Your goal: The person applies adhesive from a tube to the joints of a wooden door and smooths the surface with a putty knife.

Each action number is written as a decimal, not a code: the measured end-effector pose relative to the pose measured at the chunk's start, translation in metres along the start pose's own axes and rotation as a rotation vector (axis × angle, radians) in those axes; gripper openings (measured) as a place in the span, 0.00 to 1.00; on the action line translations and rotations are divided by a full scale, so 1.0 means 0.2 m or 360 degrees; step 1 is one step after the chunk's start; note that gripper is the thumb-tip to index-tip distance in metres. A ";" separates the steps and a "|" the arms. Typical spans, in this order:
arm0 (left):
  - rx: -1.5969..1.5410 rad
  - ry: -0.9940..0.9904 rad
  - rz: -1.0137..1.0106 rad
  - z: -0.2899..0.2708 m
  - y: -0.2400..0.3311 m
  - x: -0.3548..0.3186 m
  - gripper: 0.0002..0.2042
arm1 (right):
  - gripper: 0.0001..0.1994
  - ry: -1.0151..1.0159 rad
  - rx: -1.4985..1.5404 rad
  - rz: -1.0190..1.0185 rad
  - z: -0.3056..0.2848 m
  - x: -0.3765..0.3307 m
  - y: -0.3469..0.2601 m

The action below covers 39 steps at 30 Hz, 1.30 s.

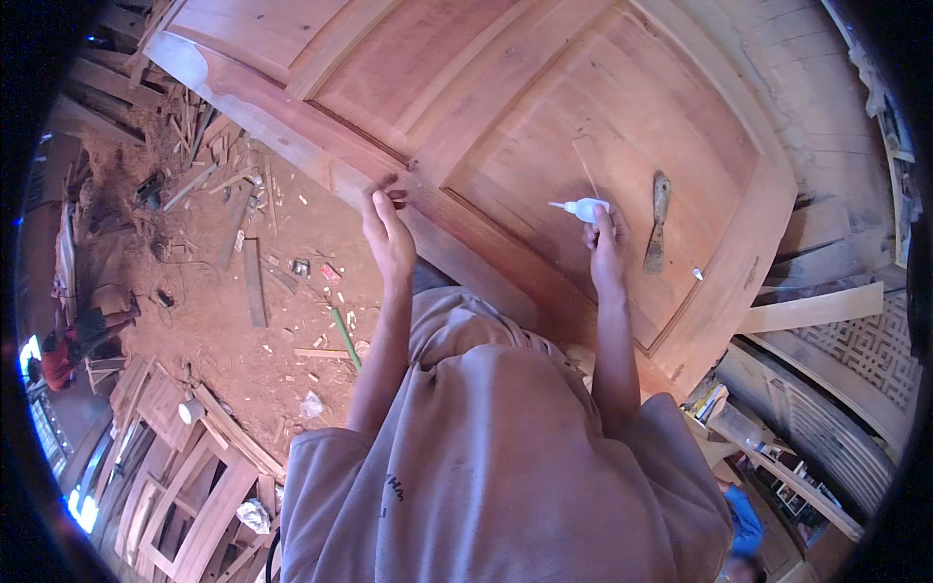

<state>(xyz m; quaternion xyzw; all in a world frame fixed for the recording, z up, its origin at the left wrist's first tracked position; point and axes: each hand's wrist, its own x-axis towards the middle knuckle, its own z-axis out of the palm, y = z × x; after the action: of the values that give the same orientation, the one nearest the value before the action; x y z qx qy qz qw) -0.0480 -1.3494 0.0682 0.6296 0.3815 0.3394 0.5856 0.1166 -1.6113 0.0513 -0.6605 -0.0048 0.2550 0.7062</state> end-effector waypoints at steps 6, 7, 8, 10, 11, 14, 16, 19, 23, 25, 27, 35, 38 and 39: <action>0.0561 0.0035 0.0462 -0.04 -0.18 0.03 0.11 | 0.11 0.0156 0.0128 -0.0103 0.16 0.13 0.02; 0.0676 0.0000 0.0615 -0.03 -0.20 0.03 0.10 | 0.12 0.0144 -0.0041 -0.0242 0.17 0.16 0.03; 0.0664 0.0018 0.0643 -0.01 -0.20 0.03 0.09 | 0.13 0.0156 -0.0195 -0.0294 0.16 0.19 0.05; 0.0693 0.0044 0.0584 0.01 -0.22 0.02 0.08 | 0.13 0.0192 -0.0245 -0.0345 0.20 0.23 0.06; 0.0726 0.0082 0.0534 0.02 -0.23 0.02 0.08 | 0.13 0.0216 -0.0287 -0.0405 0.22 0.24 0.07; 0.0673 0.0084 0.0574 0.03 -0.24 0.02 0.07 | 0.12 0.0243 -0.0393 -0.0458 0.23 0.26 0.07; 0.0699 0.0070 0.0606 0.03 -0.25 0.03 0.07 | 0.11 0.0249 -0.0464 -0.0503 0.23 0.27 0.09; 0.0732 0.0077 0.0637 0.02 -0.25 0.03 0.07 | 0.11 0.0280 -0.0473 -0.0500 0.23 0.26 0.08; 0.0751 0.0094 0.0584 0.02 -0.24 0.03 0.06 | 0.11 0.0320 -0.0522 -0.0474 0.26 0.24 0.06; 0.0746 0.0091 0.0585 0.03 -0.23 0.03 0.06 | 0.11 0.0331 -0.0531 -0.0466 0.26 0.25 0.06; 0.0746 0.0093 0.0585 0.03 -0.24 0.02 0.06 | 0.11 0.0316 -0.0553 -0.0515 0.25 0.26 0.08; 0.0743 0.0083 0.0565 0.02 -0.24 0.02 0.06 | 0.11 0.0327 -0.0496 -0.0473 0.26 0.26 0.07; 0.0788 0.0088 0.0558 0.02 -0.25 0.02 0.07 | 0.12 0.0326 -0.0502 -0.0459 0.27 0.25 0.06; 0.0789 0.0088 0.0558 0.02 -0.26 0.02 0.07 | 0.12 0.0332 -0.0559 -0.0448 0.26 0.24 0.06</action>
<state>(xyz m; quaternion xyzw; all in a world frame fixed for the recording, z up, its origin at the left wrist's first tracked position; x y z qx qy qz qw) -0.0474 -1.3455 0.0168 0.8001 0.3540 0.3489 0.3359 0.1367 -1.5444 0.0310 -0.7887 -0.0681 0.0798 0.6058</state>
